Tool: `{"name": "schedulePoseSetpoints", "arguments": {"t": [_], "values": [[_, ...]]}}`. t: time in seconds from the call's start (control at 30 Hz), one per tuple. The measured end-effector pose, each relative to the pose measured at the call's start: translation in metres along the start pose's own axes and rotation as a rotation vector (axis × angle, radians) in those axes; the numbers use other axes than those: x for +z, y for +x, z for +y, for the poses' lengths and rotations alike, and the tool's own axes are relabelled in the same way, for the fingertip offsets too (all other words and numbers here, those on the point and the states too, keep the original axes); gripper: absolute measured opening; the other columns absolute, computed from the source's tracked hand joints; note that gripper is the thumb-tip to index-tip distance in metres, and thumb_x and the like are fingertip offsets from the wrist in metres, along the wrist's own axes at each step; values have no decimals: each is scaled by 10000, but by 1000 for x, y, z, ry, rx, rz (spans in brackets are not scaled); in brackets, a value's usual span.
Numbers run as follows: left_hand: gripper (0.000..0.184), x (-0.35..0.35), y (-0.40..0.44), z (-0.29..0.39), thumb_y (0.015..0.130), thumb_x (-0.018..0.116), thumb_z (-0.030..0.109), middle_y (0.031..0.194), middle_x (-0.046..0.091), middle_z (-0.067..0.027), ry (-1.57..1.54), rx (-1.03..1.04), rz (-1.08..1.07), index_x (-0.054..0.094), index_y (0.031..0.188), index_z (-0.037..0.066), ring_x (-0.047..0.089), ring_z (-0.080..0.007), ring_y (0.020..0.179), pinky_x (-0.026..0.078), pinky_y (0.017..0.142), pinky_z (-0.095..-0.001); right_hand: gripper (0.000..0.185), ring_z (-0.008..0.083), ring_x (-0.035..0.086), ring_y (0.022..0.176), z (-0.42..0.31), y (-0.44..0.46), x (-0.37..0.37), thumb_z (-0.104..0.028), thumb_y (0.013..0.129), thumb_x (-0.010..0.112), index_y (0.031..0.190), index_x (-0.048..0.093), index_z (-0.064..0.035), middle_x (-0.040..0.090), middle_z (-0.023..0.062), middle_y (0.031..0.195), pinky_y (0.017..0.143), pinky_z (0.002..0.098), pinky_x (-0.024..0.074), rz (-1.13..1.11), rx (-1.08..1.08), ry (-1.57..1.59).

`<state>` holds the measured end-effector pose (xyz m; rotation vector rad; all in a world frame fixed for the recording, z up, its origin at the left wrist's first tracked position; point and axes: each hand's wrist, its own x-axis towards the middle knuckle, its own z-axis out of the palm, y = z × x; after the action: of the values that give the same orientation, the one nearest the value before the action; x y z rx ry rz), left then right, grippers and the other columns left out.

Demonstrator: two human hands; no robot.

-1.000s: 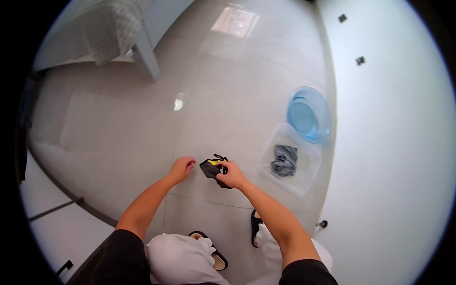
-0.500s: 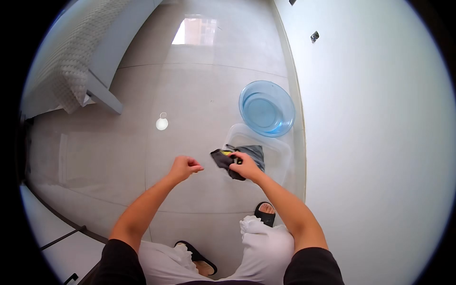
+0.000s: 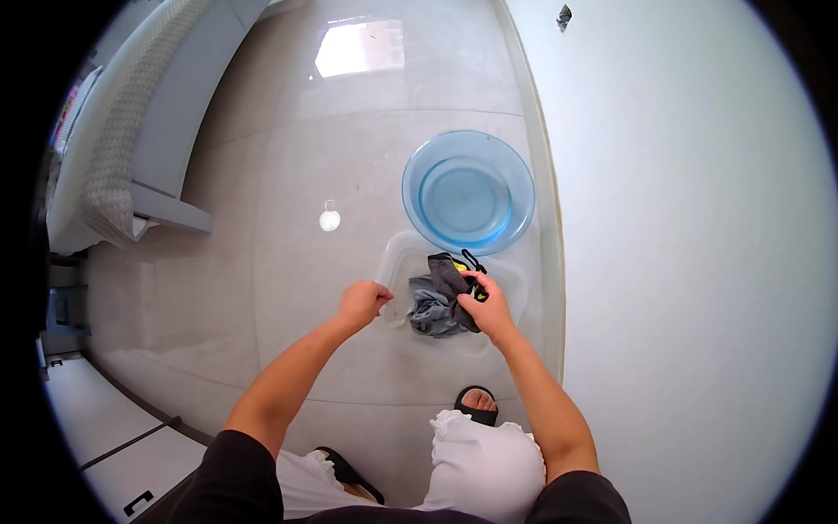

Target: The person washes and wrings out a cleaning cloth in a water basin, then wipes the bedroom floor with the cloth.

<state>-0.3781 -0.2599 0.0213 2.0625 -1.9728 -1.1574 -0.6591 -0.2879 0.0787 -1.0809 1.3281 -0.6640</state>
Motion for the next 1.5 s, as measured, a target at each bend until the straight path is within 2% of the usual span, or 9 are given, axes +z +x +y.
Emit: {"name": "schedulePoseSetpoints", "arguments": {"t": [0.2,0.5,0.6,0.7,0.87,1.03,1.27,1.3,1.5], "values": [[233,-22,-2,21,797,766,248,946,744,-41,187,70,202,759,1027,214,701,-199,868,547,739,-361,378,142,562,996,-11,32,-13,-116,754,693,1130,655,-86,599,26,1070,907,286,450,-50,-12,-33],[286,-49,25,61,896,684,202,1106,695,-128,-237,-267,50,706,1177,159,700,-210,945,552,760,-345,405,116,591,898,-55,84,-39,-92,799,664,1201,625,-63,636,25,1036,823,263,484,-162,6,230],[372,-40,50,70,974,600,273,1161,668,-143,-285,58,234,610,1322,141,671,-204,1016,531,827,-321,473,127,615,920,-56,96,-49,-60,828,644,1295,568,-58,642,57,1077,808,266,507,-218,91,465],[552,-48,78,109,972,620,345,1254,615,-91,-1028,-222,34,460,1454,128,604,-218,1125,495,918,-334,511,146,620,951,-49,102,-58,-37,837,624,1339,533,-63,618,70,1152,834,277,516,-208,151,556],[722,-43,129,149,876,735,331,1264,579,-87,-1205,-360,-23,390,1474,118,572,-247,1149,479,956,-417,558,164,603,1048,-80,111,-64,-8,843,593,1382,509,-126,572,64,1245,884,282,516,-257,193,567],[703,-34,207,103,817,674,85,1324,506,-211,-818,-322,94,378,1454,117,547,-377,1194,470,978,-418,461,268,616,1114,-67,174,-99,-65,741,604,1199,645,-81,684,133,1112,985,351,466,90,-251,-443],[879,-45,189,128,814,691,166,1564,128,-334,-117,-191,17,218,1554,143,370,-479,1345,355,1094,-495,518,422,474,1292,-35,211,-89,-176,768,729,1268,597,-152,428,210,1468,1037,425,451,-177,-67,-1073],[865,-24,199,114,841,712,207,1552,154,-356,-59,-62,113,229,1554,137,324,-550,1351,302,1130,-504,616,475,402,1332,-20,216,-82,-219,773,756,1349,540,-218,264,210,1558,1056,480,434,-70,-43,-989],[853,0,225,90,887,670,413,1566,180,-315,-550,44,-68,248,1537,58,197,-483,1447,243,1149,-529,765,476,301,1377,38,230,-31,-211,763,763,1446,418,-235,97,215,1589,1033,526,430,182,21,-904]]}}
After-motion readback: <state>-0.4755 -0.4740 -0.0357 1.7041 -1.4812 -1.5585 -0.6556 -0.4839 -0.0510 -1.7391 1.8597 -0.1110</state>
